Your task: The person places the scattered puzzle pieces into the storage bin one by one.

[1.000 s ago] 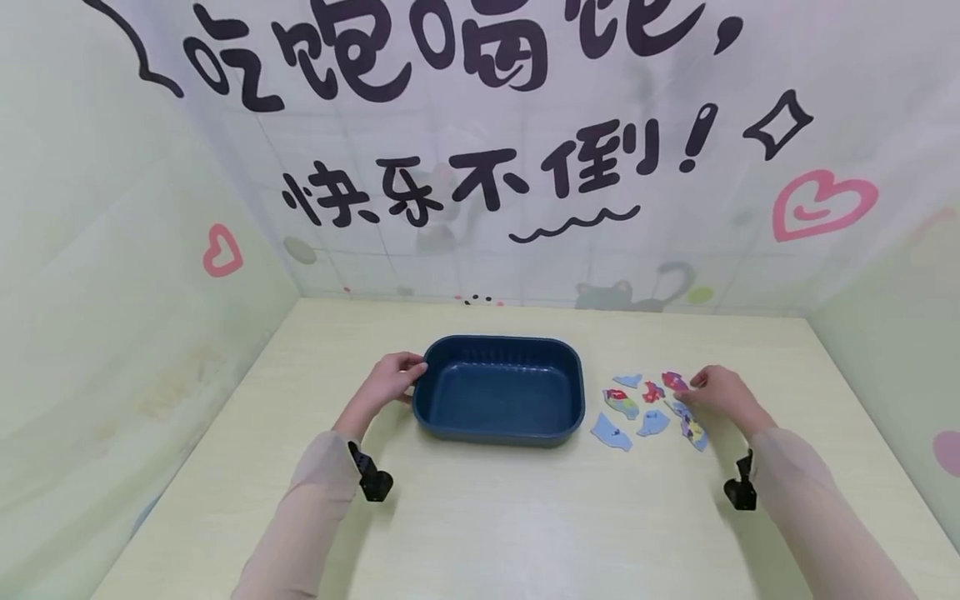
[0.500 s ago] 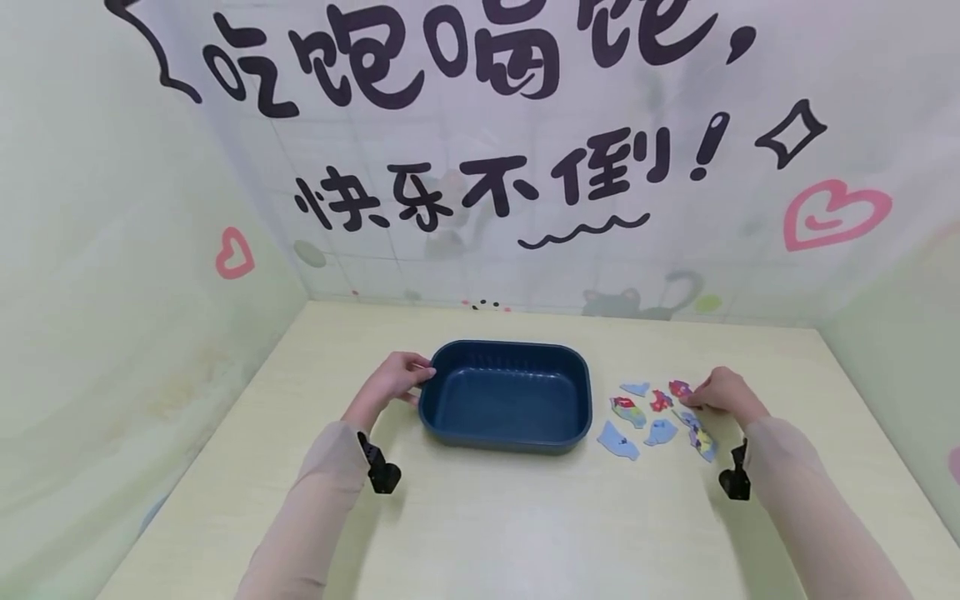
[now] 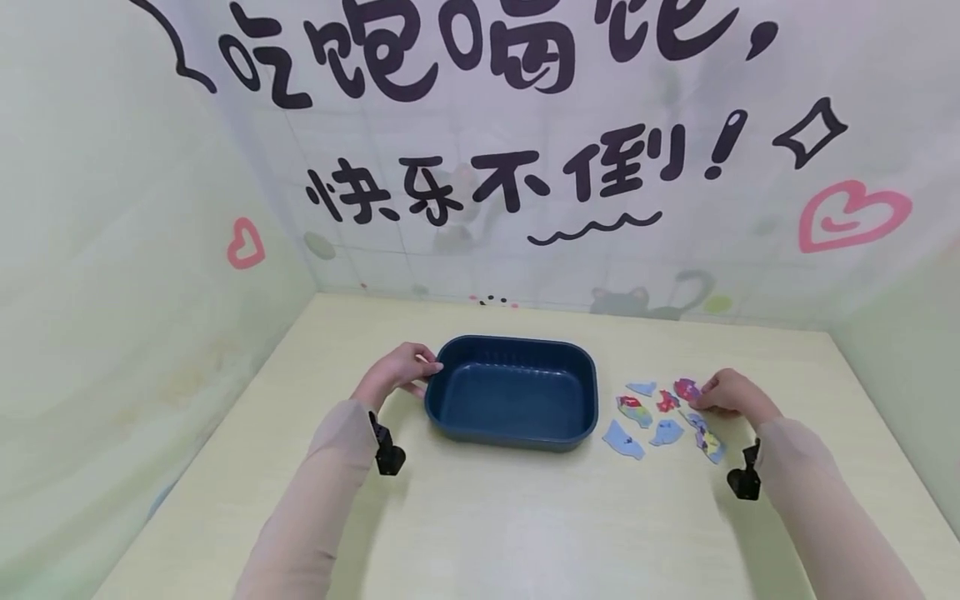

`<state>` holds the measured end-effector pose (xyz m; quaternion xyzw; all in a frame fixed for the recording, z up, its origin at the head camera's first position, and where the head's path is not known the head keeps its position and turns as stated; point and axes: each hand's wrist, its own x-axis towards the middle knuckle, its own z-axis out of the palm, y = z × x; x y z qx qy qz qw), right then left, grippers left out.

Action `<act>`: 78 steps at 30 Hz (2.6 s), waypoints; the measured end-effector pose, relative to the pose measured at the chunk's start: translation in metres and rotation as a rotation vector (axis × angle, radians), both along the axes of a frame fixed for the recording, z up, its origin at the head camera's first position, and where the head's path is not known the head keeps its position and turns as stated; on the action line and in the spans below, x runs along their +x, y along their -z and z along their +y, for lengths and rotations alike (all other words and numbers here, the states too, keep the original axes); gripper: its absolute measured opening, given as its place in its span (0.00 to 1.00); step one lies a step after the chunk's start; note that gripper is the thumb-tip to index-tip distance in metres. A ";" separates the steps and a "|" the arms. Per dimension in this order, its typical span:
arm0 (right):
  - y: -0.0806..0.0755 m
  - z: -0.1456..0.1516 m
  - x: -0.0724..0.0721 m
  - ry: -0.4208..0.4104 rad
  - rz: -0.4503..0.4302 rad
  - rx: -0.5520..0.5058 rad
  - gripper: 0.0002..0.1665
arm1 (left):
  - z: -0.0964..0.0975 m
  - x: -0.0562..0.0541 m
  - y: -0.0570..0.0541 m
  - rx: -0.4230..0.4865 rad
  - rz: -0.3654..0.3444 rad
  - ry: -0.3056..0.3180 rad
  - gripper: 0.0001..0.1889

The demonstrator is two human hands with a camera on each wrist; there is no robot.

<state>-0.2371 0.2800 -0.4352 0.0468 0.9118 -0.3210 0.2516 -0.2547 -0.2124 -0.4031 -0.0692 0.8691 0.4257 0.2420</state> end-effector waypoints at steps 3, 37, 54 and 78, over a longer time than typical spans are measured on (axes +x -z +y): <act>0.001 0.005 0.001 -0.010 -0.007 -0.029 0.14 | 0.001 -0.001 0.000 -0.002 -0.003 0.008 0.12; -0.036 -0.025 -0.010 -0.073 -0.019 -0.381 0.30 | -0.006 0.003 0.004 0.095 -0.070 0.017 0.27; -0.049 -0.081 -0.025 -0.168 -0.045 -0.370 0.25 | -0.009 0.002 0.008 0.093 -0.063 -0.010 0.27; -0.043 -0.168 -0.034 -0.226 -0.068 -0.446 0.17 | -0.010 0.006 0.010 0.083 -0.059 -0.044 0.26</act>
